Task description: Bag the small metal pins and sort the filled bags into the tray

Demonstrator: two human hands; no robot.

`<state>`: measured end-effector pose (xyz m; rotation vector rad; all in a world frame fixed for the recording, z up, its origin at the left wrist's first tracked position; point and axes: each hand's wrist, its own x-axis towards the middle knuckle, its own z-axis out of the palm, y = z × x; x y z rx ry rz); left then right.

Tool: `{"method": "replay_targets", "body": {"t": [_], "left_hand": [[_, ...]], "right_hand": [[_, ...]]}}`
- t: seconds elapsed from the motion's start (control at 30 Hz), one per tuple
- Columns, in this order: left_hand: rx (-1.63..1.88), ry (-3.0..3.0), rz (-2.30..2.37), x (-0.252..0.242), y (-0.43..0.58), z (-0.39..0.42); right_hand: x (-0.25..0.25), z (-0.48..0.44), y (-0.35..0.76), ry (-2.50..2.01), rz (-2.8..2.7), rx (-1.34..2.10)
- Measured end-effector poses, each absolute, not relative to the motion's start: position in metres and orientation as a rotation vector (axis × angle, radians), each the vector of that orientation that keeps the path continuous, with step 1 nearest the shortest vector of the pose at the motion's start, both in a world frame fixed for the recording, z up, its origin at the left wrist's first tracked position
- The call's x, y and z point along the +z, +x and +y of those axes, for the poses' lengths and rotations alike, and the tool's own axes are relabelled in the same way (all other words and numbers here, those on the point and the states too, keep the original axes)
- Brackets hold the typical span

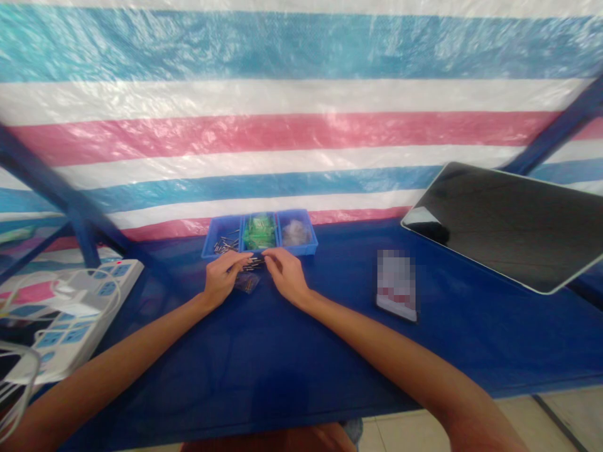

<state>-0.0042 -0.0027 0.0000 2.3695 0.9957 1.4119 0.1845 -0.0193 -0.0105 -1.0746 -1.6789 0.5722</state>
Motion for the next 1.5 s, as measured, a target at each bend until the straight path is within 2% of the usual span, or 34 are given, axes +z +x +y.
{"method": "replay_targets", "body": {"t": [0.47,1.0,1.33,1.5], "left_hand": [[1.312,2.284,1.05,-0.002,-0.004,-0.005],[1.396,2.313,1.167,0.0,-0.003,-0.006],[1.475,2.377,0.966,0.005,-0.003,-0.008],[1.462,2.254,1.077,0.005,-0.003,-0.011]], "right_hand": [[-0.008,-0.024,0.182,-0.975,-1.827,0.586],[-0.01,-0.021,0.184,-1.001,-1.748,0.544],[-0.011,-0.018,0.185,-0.974,-1.849,0.47],[-0.011,-0.017,0.184,-1.005,-1.824,0.439]]}}
